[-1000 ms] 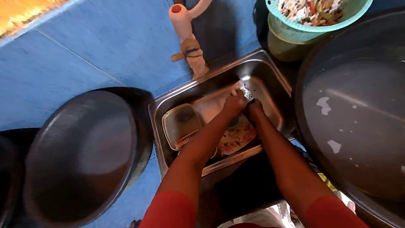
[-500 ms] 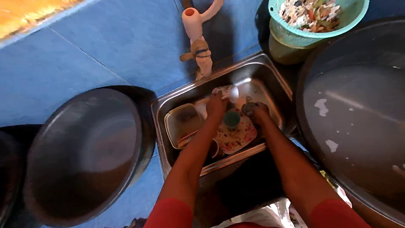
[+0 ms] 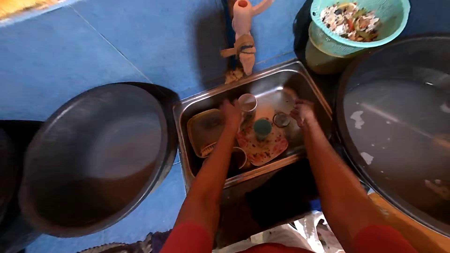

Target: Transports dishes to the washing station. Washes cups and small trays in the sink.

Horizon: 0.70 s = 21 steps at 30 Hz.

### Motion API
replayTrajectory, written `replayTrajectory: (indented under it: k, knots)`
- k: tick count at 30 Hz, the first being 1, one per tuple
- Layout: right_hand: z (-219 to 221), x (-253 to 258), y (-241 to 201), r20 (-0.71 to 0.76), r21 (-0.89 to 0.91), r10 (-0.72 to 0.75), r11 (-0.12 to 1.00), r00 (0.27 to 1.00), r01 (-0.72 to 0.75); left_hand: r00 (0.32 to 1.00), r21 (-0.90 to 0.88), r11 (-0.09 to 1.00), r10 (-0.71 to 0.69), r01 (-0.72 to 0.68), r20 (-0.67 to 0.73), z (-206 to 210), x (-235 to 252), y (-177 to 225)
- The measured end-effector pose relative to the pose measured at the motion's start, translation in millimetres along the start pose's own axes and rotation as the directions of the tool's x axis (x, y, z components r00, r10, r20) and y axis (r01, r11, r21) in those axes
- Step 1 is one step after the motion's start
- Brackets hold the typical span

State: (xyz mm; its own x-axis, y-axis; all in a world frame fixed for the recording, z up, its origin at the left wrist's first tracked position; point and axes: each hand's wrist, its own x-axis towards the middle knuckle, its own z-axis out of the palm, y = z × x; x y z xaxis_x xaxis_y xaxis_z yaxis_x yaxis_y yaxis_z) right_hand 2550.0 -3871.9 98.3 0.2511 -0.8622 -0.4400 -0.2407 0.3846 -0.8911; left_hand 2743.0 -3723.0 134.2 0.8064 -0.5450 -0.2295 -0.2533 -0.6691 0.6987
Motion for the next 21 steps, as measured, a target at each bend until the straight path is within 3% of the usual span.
replayTrajectory:
  k: [2,3,5,6,9,11,15,21]
  knots:
    - [5.7,-8.2,-17.8,0.036,0.046,-0.031,0.998,0.999,0.029,0.927,0.003,0.972,0.225,-0.235,-0.3,-45.9,-18.1,39.8]
    - [10.7,-11.6,-25.1,0.056,0.069,-0.056,0.996,0.997,0.052,0.827,0.039,0.914,0.383,-0.404,-0.412,-65.1,-22.5,58.8]
    - [26.8,-21.6,-39.7,0.114,0.13,-0.111,0.987,0.987,0.096,0.601,0.182,0.725,0.662,-0.664,-0.448,-93.4,-20.9,96.7]
    - [37.0,-28.5,-46.9,0.156,0.166,-0.141,0.979,0.978,0.114,0.561,0.238,0.655,0.746,-0.717,-0.36,-103.7,-20.3,116.0]
    - [68.1,-44.7,-60.5,0.308,0.292,-0.182,0.952,0.934,0.089,0.64,0.451,0.56,0.767,-0.695,0.034,-121.5,-21.0,163.4]
    - [87.2,-49.2,-61.8,0.371,0.323,-0.169,0.945,0.913,0.044,0.693,0.608,0.493,0.709,-0.622,0.134,-125.2,-30.2,180.8]
    - [116.3,-55.4,-57.9,0.396,0.398,-0.127,0.916,0.909,-0.045,0.726,0.737,0.429,0.677,-0.523,0.121,-116.4,-39.1,195.0]
    - [143.4,-60.1,-54.7,0.31,0.652,0.019,0.724,0.95,-0.227,0.792,0.698,0.579,0.61,-0.421,-0.029,-104.6,-45.7,212.4]
